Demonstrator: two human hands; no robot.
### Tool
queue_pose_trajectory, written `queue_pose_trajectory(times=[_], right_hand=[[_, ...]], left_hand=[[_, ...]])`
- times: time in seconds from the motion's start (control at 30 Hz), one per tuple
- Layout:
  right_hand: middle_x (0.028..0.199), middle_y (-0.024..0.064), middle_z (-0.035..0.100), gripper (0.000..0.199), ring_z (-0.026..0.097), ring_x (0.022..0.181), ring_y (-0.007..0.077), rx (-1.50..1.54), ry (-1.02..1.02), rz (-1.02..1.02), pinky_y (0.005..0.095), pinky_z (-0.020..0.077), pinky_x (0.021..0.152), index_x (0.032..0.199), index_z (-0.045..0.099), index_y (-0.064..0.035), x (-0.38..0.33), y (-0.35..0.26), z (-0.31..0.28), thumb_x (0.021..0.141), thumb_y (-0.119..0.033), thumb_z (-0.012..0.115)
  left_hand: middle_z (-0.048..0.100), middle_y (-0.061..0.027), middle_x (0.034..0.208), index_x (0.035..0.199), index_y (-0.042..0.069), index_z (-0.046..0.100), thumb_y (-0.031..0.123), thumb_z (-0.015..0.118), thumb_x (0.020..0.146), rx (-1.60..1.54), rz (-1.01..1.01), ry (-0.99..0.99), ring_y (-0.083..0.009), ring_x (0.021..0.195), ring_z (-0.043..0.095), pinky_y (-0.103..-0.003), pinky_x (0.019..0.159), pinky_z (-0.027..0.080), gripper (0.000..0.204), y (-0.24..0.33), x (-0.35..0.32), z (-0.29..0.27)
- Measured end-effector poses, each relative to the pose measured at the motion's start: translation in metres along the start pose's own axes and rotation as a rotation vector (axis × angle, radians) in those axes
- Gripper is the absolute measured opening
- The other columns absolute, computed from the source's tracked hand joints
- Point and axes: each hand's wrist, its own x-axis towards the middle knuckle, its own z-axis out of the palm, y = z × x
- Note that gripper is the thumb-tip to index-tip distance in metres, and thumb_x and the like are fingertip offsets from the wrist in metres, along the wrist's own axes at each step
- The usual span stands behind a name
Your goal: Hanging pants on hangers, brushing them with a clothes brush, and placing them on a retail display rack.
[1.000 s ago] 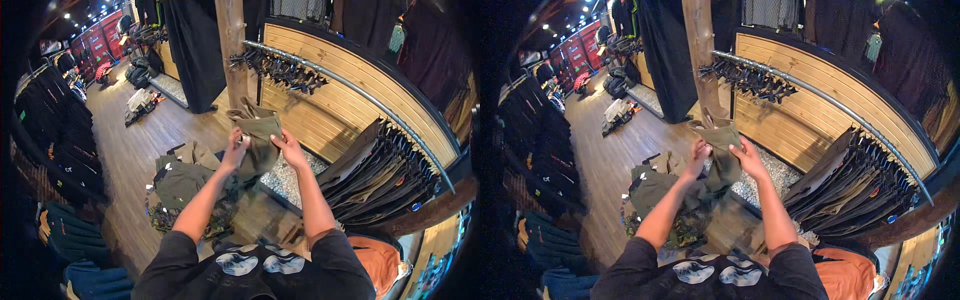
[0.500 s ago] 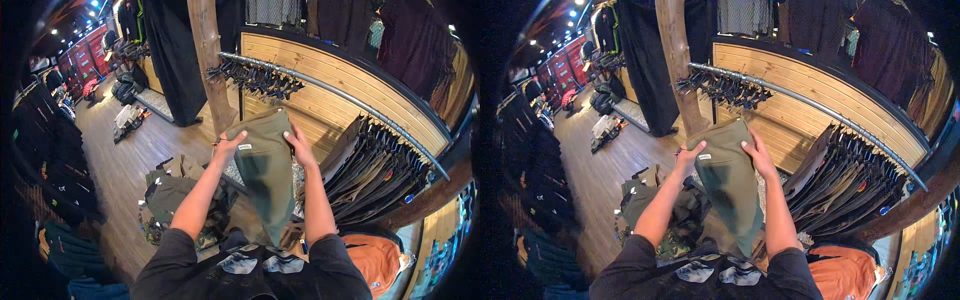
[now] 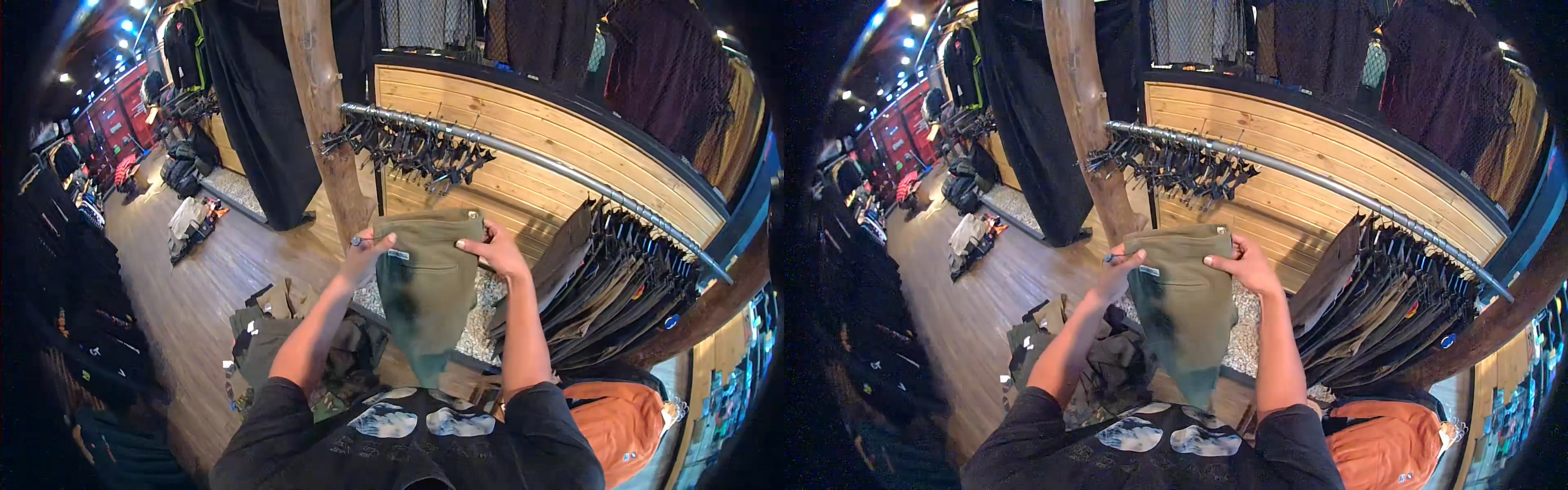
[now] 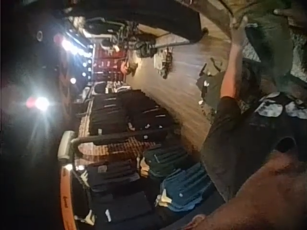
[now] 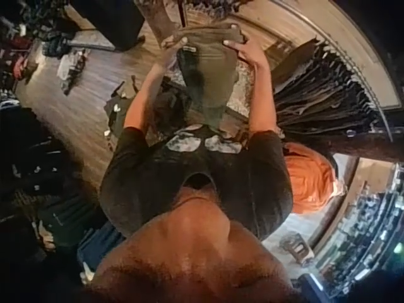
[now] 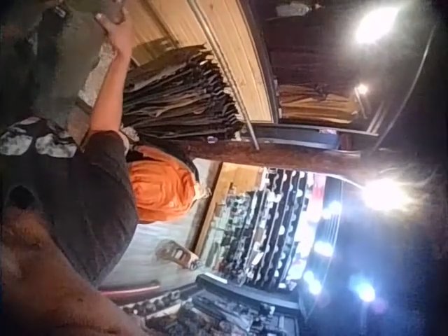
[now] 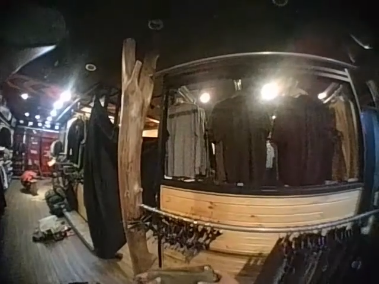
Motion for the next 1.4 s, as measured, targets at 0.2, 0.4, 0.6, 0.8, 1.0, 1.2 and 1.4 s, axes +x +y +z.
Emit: queue_pose_trajectory(times=[0.2, 0.4, 0.6, 0.8, 1.0, 1.2, 1.4], right_hand=[[0.095, 0.0033, 0.068, 0.028, 0.061, 0.083, 0.011, -0.027, 0.215, -0.094, 0.0283, 0.0501, 0.077, 0.104, 0.063, -0.0015, 0.031, 0.016, 0.009, 0.08, -0.009, 0.075], [0.098, 0.0027, 0.067, 0.028, 0.06, 0.086, 0.0107, -0.006, 0.218, -0.143, 0.0276, 0.0493, 0.079, 0.106, 0.063, -0.0016, 0.063, 0.027, 0.002, 0.081, -0.008, 0.074], [0.1, 0.0024, 0.067, 0.03, 0.061, 0.088, 0.0104, 0.009, 0.116, -0.162, 0.0268, 0.0485, 0.082, 0.11, 0.062, -0.0022, 0.094, 0.038, -0.017, 0.081, -0.007, 0.073], [0.102, 0.0018, 0.066, 0.035, 0.059, 0.091, 0.0099, 0.082, -0.012, -0.158, 0.0269, 0.0484, 0.084, 0.115, 0.06, -0.0027, 0.112, 0.033, -0.035, 0.083, -0.004, 0.072], [0.101, 0.0012, 0.066, 0.032, 0.059, 0.088, 0.0083, 0.195, -0.047, -0.1, 0.0257, 0.0483, 0.08, 0.114, 0.06, -0.0035, 0.115, 0.058, -0.058, 0.084, -0.003, 0.07], [0.09, -0.0009, 0.063, 0.022, 0.056, 0.078, 0.0073, 0.174, -0.117, 0.008, 0.0236, 0.0454, 0.07, 0.108, 0.061, -0.0041, 0.121, 0.098, -0.084, 0.09, -0.016, 0.067], [0.088, -0.0011, 0.057, 0.044, 0.052, 0.08, 0.0107, 0.086, 0.383, 0.016, 0.0283, 0.0445, 0.068, 0.112, 0.061, -0.0074, 0.197, 0.115, -0.104, 0.091, -0.046, 0.06]], left_hand=[[0.063, -0.0024, 0.101, 0.114, -0.001, 0.058, 0.031, 0.062, 0.094, 0.034, -0.073, 0.061, -0.0097, 0.091, 0.057, -0.025, 0.085, 0.044, 0.038, -0.012, 0.021, -0.034], [0.063, -0.0025, 0.08, 0.114, 0.004, 0.058, 0.041, 0.059, 0.092, 1.325, -0.15, -0.546, -0.0138, 0.072, 0.058, -0.032, 0.065, 0.047, 0.043, 0.012, -0.01, -0.066], [0.067, -0.0088, 0.097, 0.119, 0.007, 0.057, 0.015, 0.068, 0.088, 0.834, 0.059, 0.076, -0.0165, 0.093, 0.063, -0.033, 0.083, 0.049, 0.034, 0.056, 0.042, 0.001], [0.065, -0.0054, 0.109, 0.122, 0.001, 0.056, 0.006, 0.068, 0.087, 0.219, 0.085, 0.149, -0.0144, 0.1, 0.06, -0.03, 0.09, 0.046, 0.038, 0.009, 0.08, -0.002], [0.065, -0.0022, 0.109, 0.115, -0.001, 0.06, 0.009, 0.064, 0.089, 0.044, 0.108, 0.15, -0.0122, 0.098, 0.058, -0.029, 0.09, 0.045, 0.028, -0.052, 0.079, 0.009], [0.065, -0.0026, 0.111, 0.119, 0.002, 0.059, 0.019, 0.066, 0.09, 0.157, -0.004, 0.257, -0.0125, 0.102, 0.057, -0.029, 0.093, 0.043, 0.034, -0.066, 0.076, 0.019], [0.066, -0.002, 0.107, 0.114, 0.0, 0.063, 0.016, 0.065, 0.092, 0.222, -0.029, 0.232, -0.0108, 0.096, 0.058, -0.028, 0.087, 0.046, 0.027, -0.071, 0.077, 0.022]])
